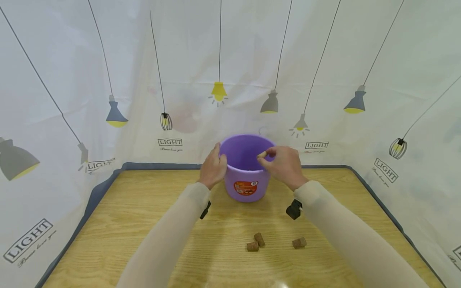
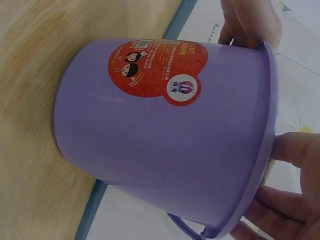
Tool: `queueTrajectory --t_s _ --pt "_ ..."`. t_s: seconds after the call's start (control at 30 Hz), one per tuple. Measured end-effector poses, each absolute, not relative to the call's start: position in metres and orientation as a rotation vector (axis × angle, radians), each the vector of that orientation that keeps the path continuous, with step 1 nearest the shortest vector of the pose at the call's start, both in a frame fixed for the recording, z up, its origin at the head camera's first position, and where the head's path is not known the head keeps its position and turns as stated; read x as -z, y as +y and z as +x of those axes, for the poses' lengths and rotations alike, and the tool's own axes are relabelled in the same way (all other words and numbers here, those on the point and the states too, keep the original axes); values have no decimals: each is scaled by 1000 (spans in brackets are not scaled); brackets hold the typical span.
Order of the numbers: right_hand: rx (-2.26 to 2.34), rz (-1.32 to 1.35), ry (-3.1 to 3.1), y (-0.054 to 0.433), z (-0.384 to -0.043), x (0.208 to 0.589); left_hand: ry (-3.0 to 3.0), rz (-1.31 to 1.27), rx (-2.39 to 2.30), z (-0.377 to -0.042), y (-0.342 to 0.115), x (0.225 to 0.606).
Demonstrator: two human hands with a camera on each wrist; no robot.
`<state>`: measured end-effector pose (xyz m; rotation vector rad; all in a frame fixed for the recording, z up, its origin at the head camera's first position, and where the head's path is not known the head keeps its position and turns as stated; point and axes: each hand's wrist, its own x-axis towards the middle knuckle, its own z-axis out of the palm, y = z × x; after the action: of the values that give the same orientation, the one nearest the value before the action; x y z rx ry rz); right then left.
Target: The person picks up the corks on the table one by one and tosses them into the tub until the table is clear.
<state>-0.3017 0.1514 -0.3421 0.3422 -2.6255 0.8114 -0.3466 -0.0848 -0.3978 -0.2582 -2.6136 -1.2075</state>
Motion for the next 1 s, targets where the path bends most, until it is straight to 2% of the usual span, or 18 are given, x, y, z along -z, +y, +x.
queueTrajectory --t_s 1.0 --pt "-806 329 -2594 163 -288 337 -2620 -240 1197 -346 -85 397"
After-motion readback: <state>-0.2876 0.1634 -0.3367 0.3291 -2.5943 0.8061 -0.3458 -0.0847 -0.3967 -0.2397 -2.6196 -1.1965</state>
